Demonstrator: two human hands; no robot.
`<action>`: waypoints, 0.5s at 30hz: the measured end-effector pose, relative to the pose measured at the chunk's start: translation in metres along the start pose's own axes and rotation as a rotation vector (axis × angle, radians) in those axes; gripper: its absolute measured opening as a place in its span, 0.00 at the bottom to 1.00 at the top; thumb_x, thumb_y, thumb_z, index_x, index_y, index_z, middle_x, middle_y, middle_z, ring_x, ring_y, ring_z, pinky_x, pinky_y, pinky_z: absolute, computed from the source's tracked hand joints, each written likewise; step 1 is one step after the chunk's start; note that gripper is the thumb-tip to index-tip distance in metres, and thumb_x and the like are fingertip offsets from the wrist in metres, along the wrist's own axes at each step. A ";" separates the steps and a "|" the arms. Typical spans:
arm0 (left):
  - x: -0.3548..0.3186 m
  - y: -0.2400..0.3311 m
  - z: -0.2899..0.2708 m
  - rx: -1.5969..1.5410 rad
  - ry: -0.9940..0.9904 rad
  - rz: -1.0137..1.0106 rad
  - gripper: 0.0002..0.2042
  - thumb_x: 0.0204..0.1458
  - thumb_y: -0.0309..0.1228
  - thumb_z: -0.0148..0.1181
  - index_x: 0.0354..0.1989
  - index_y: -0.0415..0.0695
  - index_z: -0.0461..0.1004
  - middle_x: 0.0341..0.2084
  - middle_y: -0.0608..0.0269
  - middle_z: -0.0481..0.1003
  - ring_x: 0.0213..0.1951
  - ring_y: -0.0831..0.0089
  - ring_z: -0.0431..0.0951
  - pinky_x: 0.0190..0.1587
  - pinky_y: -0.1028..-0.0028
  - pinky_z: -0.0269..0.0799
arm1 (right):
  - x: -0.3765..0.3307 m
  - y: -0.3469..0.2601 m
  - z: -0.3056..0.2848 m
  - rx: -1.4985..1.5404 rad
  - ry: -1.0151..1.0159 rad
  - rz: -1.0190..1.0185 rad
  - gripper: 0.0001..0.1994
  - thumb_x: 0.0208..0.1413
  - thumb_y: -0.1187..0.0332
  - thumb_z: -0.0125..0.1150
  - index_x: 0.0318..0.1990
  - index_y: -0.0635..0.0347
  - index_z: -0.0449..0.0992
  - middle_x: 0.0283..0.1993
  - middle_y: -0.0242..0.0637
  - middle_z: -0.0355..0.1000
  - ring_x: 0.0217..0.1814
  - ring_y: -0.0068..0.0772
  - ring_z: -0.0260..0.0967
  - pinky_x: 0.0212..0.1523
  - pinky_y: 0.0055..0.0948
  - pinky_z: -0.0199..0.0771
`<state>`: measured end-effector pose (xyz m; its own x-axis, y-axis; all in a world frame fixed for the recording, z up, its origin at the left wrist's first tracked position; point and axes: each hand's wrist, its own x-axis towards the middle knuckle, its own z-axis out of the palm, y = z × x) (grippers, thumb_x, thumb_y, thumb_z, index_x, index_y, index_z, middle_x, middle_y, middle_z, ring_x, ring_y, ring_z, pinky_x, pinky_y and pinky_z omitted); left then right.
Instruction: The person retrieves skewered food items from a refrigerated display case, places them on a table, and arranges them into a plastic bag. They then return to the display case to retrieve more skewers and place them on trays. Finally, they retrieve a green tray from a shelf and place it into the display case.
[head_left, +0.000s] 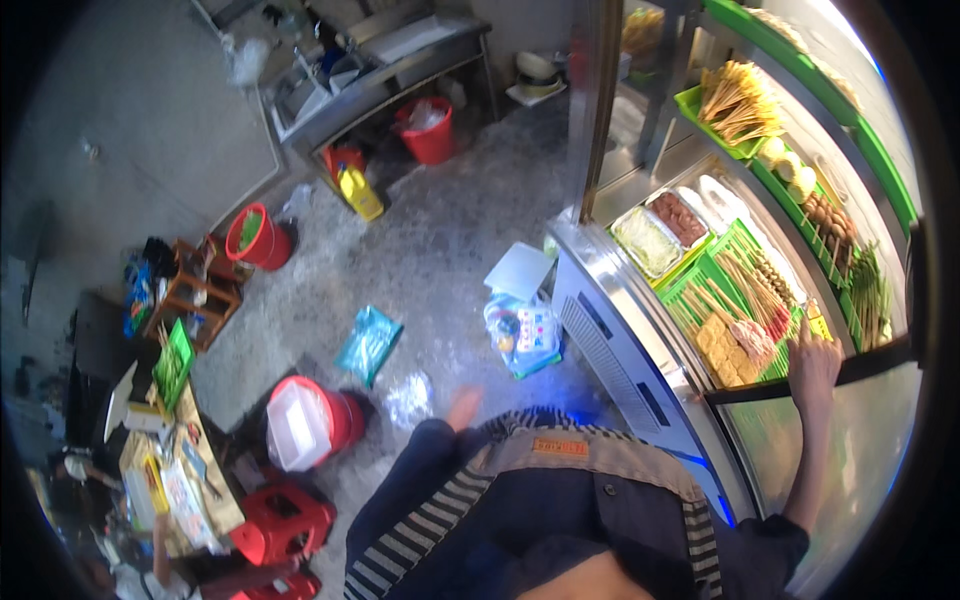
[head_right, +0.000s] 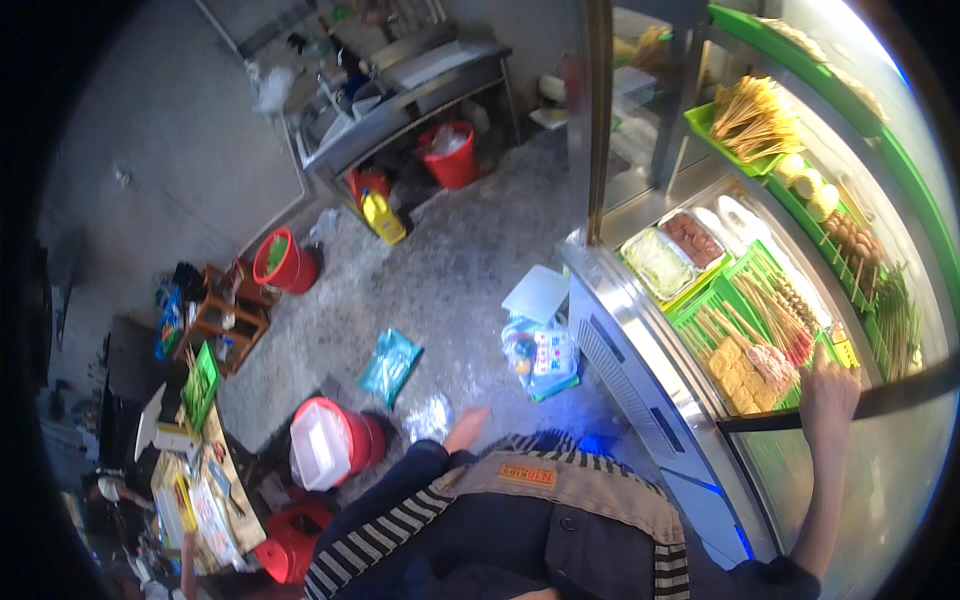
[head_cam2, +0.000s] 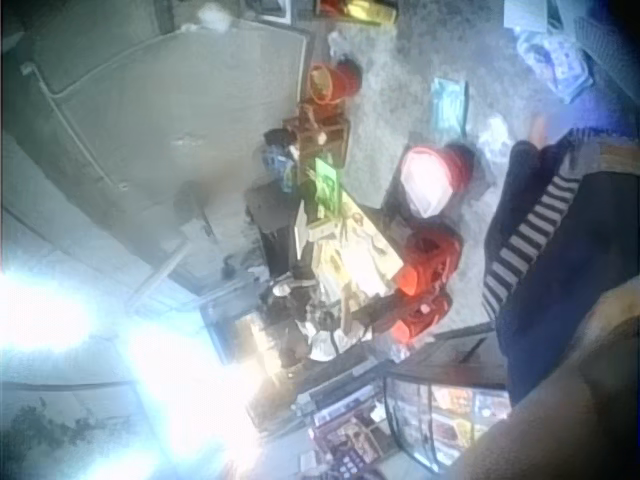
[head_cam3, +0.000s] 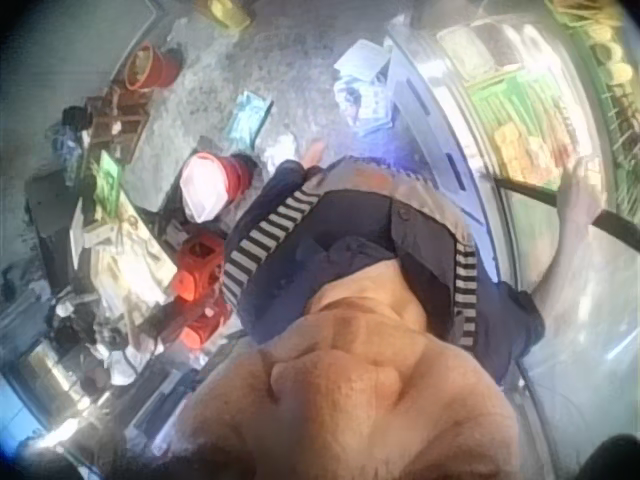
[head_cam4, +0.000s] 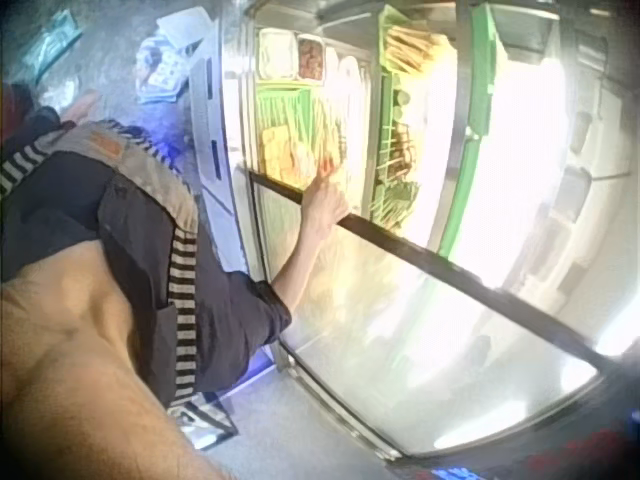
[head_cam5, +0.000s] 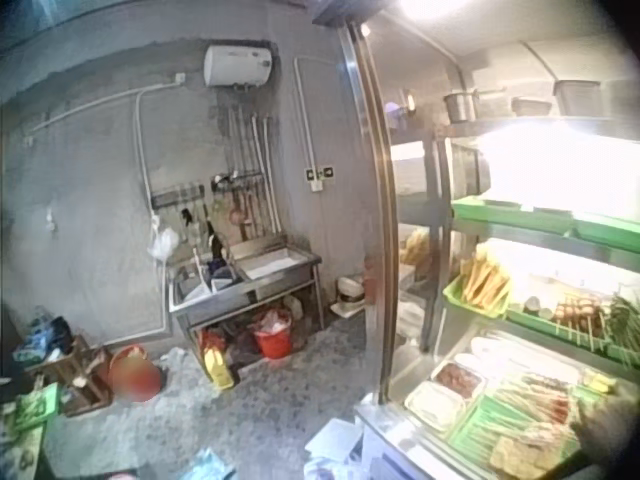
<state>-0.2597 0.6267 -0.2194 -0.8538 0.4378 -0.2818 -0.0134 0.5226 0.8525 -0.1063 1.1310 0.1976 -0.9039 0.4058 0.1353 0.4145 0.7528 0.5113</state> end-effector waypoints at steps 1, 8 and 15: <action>0.006 0.024 -0.001 -0.190 0.043 -0.215 0.14 0.43 0.33 0.49 0.39 0.40 0.68 0.32 0.50 0.70 0.34 0.58 0.70 0.37 0.65 0.65 | -0.008 0.005 -0.001 -0.013 0.016 -0.004 0.19 0.50 0.63 0.48 0.47 0.64 0.65 0.19 0.39 0.66 0.25 0.36 0.65 0.36 0.35 0.60; 0.005 0.022 0.008 0.093 -0.005 -0.589 0.21 0.41 0.47 0.50 0.36 0.42 0.71 0.34 0.49 0.70 0.38 0.57 0.69 0.40 0.62 0.63 | -0.048 0.041 0.002 -0.048 -0.173 0.176 0.19 0.51 0.61 0.46 0.49 0.60 0.63 0.21 0.47 0.67 0.24 0.43 0.65 0.26 0.37 0.62; -0.022 -0.041 0.024 0.200 -0.040 -0.514 0.17 0.46 0.43 0.43 0.38 0.46 0.69 0.39 0.46 0.68 0.44 0.46 0.64 0.47 0.59 0.59 | -0.056 0.090 0.050 0.079 -0.158 0.347 0.20 0.51 0.58 0.46 0.41 0.69 0.68 0.33 0.54 0.68 0.36 0.49 0.66 0.35 0.39 0.65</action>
<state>-0.2282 0.6134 -0.2584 -0.7424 0.1150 -0.6600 -0.3213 0.8033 0.5015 -0.0131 1.2017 0.1939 -0.6834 0.7138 0.1536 0.7055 0.5916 0.3902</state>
